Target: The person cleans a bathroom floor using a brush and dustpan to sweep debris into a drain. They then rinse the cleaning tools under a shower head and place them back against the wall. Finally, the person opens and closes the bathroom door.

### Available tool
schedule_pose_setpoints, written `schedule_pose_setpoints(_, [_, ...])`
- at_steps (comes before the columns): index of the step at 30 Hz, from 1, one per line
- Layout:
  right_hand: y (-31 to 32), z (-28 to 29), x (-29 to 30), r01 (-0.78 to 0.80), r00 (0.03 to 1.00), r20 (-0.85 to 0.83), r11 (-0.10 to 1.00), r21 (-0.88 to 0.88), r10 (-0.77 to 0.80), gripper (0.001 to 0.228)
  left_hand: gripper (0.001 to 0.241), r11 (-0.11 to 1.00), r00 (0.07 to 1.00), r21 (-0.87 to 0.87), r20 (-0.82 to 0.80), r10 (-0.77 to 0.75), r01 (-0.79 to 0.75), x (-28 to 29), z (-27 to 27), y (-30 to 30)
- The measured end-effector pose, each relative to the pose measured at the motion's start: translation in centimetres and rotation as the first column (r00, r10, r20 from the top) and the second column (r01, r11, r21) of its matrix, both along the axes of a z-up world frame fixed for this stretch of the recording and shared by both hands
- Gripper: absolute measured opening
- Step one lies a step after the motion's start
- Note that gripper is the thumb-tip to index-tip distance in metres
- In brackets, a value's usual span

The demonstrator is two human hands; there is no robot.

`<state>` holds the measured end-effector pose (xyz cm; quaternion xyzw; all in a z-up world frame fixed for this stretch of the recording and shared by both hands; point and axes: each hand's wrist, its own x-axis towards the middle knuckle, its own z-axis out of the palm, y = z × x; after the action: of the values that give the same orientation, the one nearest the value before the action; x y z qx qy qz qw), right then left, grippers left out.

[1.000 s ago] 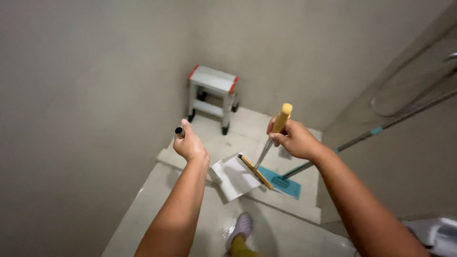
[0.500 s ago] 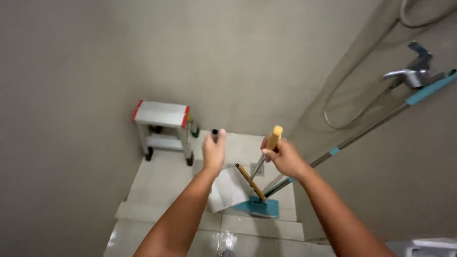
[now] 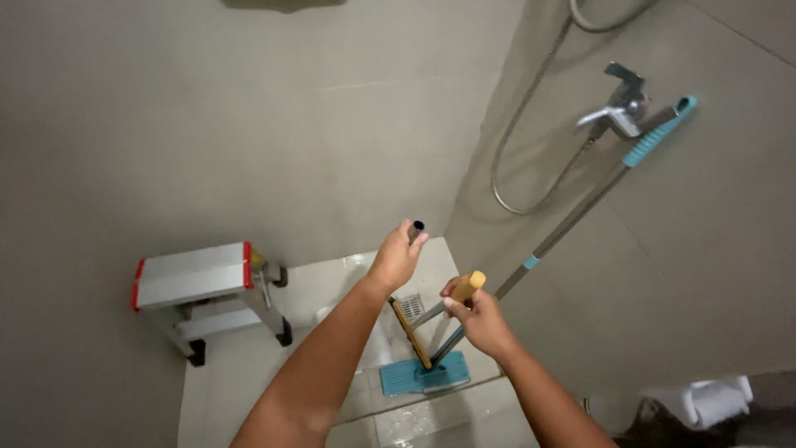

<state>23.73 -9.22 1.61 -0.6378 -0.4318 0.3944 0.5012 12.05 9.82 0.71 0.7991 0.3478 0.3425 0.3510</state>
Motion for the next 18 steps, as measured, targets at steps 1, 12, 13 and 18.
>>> schedule_pose_setpoints(1, [0.3,-0.3,0.0,0.017,1.000,-0.003,1.000,-0.003,-0.017,0.011,0.039,1.000,1.000,-0.003,-0.003,-0.017,0.017,0.2,0.8,-0.2])
schedule_pose_setpoints(12, [0.9,0.7,-3.6,0.158,0.987,-0.001,0.986,0.060,-0.158,0.015,0.030,0.977,0.988,-0.208,-0.151,0.015,-0.047,-6.7,3.0,1.3])
schedule_pose_setpoints(13, [0.7,1.4,-4.2,0.158,0.987,0.000,0.986,0.058,-0.158,0.015,0.030,0.977,0.989,-0.210,-0.150,0.016,-0.047,-8.0,2.1,1.9])
schedule_pose_setpoints(18, [0.2,0.8,-5.6,0.153,0.986,0.060,0.988,0.026,-0.154,0.016,0.035,0.952,0.969,-0.185,0.004,0.249,-0.244,-13.9,-4.8,5.4])
